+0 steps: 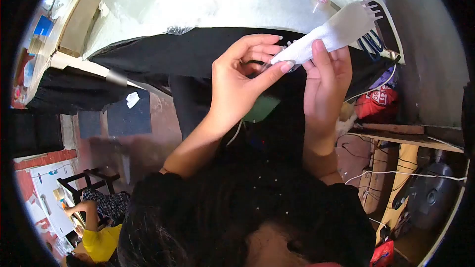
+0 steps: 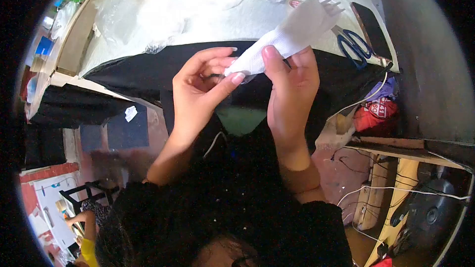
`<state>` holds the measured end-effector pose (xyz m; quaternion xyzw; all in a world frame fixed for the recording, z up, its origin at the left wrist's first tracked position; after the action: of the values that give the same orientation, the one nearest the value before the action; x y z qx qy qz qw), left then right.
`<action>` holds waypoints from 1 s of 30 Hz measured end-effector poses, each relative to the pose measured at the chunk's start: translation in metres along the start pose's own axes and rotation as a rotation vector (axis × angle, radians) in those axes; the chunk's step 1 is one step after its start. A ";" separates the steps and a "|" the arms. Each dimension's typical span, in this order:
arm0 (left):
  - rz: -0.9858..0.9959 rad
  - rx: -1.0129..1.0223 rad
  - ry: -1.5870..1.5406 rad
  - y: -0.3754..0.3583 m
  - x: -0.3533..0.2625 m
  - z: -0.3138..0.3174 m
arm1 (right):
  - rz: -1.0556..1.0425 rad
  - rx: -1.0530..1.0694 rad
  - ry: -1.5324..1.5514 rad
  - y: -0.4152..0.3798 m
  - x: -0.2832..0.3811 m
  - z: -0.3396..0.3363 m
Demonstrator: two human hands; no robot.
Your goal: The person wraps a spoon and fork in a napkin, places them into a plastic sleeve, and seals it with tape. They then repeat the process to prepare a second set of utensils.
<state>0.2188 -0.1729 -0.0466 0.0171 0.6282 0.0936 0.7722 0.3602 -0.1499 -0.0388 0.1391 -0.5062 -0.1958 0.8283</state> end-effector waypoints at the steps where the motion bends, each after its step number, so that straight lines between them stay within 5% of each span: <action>1: -0.017 0.026 0.005 0.000 0.002 -0.001 | 0.011 0.014 -0.003 -0.001 0.000 0.001; 12: 0.272 -0.107 0.331 -0.007 -0.001 -0.013 | 0.129 0.074 0.052 -0.015 -0.004 0.013; 15: 0.288 -0.078 0.180 -0.010 -0.007 -0.011 | 0.063 0.088 0.039 -0.013 -0.004 0.009; 22: -0.075 0.088 0.064 -0.008 0.005 -0.013 | 0.007 0.092 0.054 -0.008 0.006 0.004; 30: 0.032 0.109 0.176 -0.007 0.004 -0.008 | 0.044 0.115 -0.048 -0.009 0.004 0.007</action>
<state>0.2124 -0.1799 -0.0532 0.0608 0.6974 0.0726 0.7104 0.3544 -0.1600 -0.0365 0.1705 -0.5391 -0.1513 0.8108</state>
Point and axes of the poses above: each hand's wrist, its own y-axis towards the middle knuckle, its own z-axis out of the palm, x = y × z, the point moved 5 cm from there along y, towards the middle knuckle, and after that the axes turned 8 degrees about -z, right-handed, at the moved point
